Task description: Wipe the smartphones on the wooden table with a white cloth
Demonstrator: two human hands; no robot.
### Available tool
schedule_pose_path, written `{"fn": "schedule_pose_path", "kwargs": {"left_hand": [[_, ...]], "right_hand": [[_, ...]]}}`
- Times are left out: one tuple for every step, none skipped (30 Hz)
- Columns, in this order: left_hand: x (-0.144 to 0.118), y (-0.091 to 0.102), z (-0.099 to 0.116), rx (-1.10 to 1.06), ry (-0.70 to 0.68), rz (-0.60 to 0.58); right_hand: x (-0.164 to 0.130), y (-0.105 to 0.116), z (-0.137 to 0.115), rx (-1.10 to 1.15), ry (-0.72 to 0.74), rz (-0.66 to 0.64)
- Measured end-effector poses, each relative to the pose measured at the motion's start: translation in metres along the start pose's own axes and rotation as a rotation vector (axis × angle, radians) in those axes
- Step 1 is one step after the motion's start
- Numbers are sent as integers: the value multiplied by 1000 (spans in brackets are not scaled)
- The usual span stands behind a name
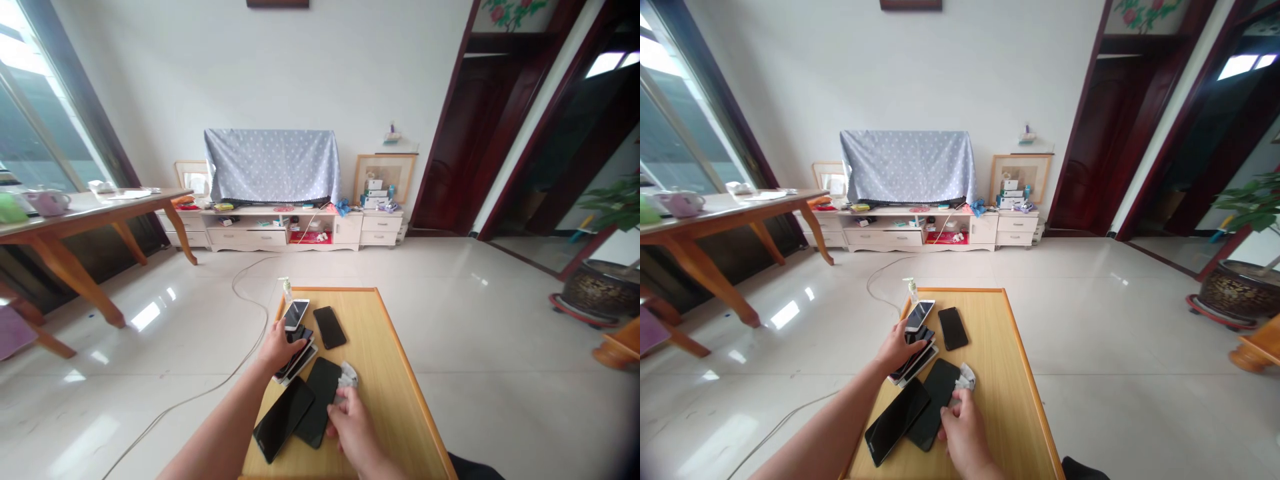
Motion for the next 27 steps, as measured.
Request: {"fn": "schedule_pose_path", "kwargs": {"left_hand": [[-4,1,-3,7,3,-4],[-7,2,-6,13,4,-7],[-10,3,-8,19,0,-9],[-13,5,-10,22,-8,-12],[-15,6,-11,24,-20,-17],[-15,7,-11,26,-36,-25],[-15,8,-11,28,-51,-36],[-15,9,-11,30,-64,-48],[-14,9,-10,32,-75,-59],[-12,10,-9,34,-82,-66],[-9,10,-7,35,-87,-69],[-7,10,-5,36,-92,-67],[-4,11,-3,36,-98,-60],[-1,11,0,35,-103,-52],[2,11,3,34,-108,-42],[4,11,5,32,-111,-31],[6,10,7,30,-115,-22],[7,10,9,28,-119,-15],[7,10,11,26,-125,-11],[6,10,12,24,-134,-10],[4,10,13,22,-144,-11],[2,10,13,20,-159,-14],[-1,11,13,18,-175,-19],[-4,12,14,17,-193,-23],[-7,13,15,17,-212,-27],[-10,15,17,19,-232,-30],[-12,16,19,22,-252,-33]], "right_hand": [[-1,0,0,-3,-3,11],[-2,0,-1,-3,-2,17],[-4,0,-1,1,2,18],[-5,0,-2,8,9,17],[-7,0,-2,16,15,12],[-8,0,-2,22,20,6],[-8,0,-1,27,24,2],[-9,0,0,31,25,1],[-8,0,2,34,23,0],[-8,0,3,37,21,2],[-7,0,5,40,17,5],[-6,0,6,43,12,8],[-5,0,6,44,10,11],[-5,-1,6,44,7,11],[-4,-1,6,40,4,10],[-4,-1,5,32,3,8],[-4,-1,5,23,3,5],[-4,-1,4,14,4,2],[-4,-1,3,9,6,-2],[-4,-1,3,6,8,-6],[-4,-1,3,6,11,-8],[-4,0,3,9,13,-8],[-3,0,4,13,15,-5],[-3,1,4,18,16,-1],[-3,1,5,22,18,1],[-2,1,5,26,19,2],[-2,2,5,29,20,4]]}}
Point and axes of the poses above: each hand's wrist, its own x-axis towards the middle knuckle, its own y-axis out of the back of the hand, z = x × y, the point moved 7 cm from there along x, towards the middle knuckle, and after that the axes turned 12 degrees about x, right-handed, at the moved point
